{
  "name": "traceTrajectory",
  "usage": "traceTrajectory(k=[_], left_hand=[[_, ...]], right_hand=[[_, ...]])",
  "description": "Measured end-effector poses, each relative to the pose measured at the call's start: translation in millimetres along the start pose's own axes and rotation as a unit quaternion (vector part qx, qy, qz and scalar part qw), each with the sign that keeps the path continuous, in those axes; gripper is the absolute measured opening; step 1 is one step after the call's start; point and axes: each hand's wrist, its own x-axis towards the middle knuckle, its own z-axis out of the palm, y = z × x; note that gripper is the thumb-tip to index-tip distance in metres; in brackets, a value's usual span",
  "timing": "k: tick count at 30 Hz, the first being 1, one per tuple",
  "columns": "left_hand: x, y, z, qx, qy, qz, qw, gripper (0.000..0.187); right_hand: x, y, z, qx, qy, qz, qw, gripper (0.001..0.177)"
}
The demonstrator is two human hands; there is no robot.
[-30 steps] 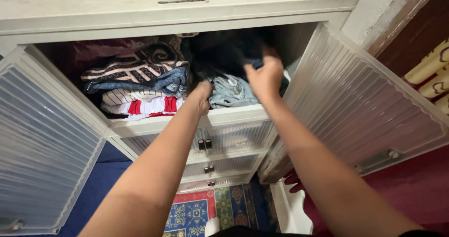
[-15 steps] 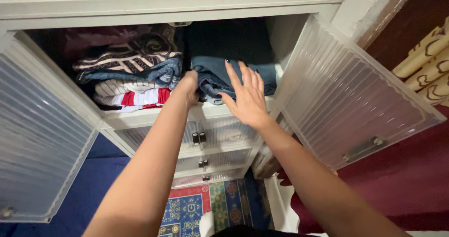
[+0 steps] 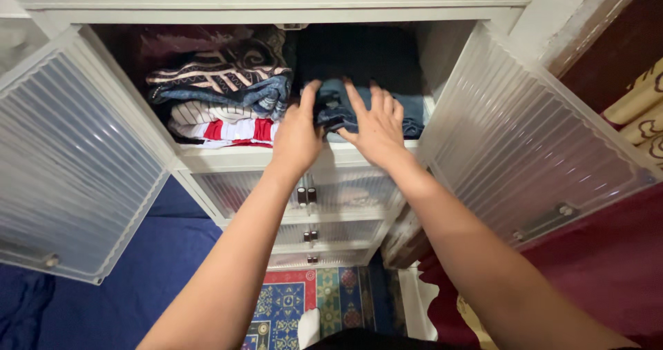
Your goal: The person sorts through clothing and accessories in a plastic storage cabinet, moves items onto a bed, and places various objects like a white handbag, a black purse, and small red garments into lower drawers before closing them.
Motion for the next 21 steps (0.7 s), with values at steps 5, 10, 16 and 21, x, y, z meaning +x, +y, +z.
traceTrajectory(k=[5, 10, 16, 21], left_hand=[[-1, -22, 11, 0.045, 0.026, 0.03, 0.998, 0.067], [-7, -35, 29, 0.091, 0.019, 0.002, 0.996, 0.062], [-37, -35, 28, 0.073, 0.007, 0.019, 0.997, 0.075], [-70, -33, 18, 0.239, 0.011, 0.11, 0.965, 0.1]], right_hand=[[-7, -3, -7, 0.025, -0.026, -0.024, 0.999, 0.097], [-14, -9, -12, 0.032, -0.046, -0.022, 0.998, 0.096], [-20, -18, 1, 0.021, -0.025, 0.022, 0.999, 0.088], [-22, -21, -3, 0.036, -0.049, 0.033, 0.998, 0.093]])
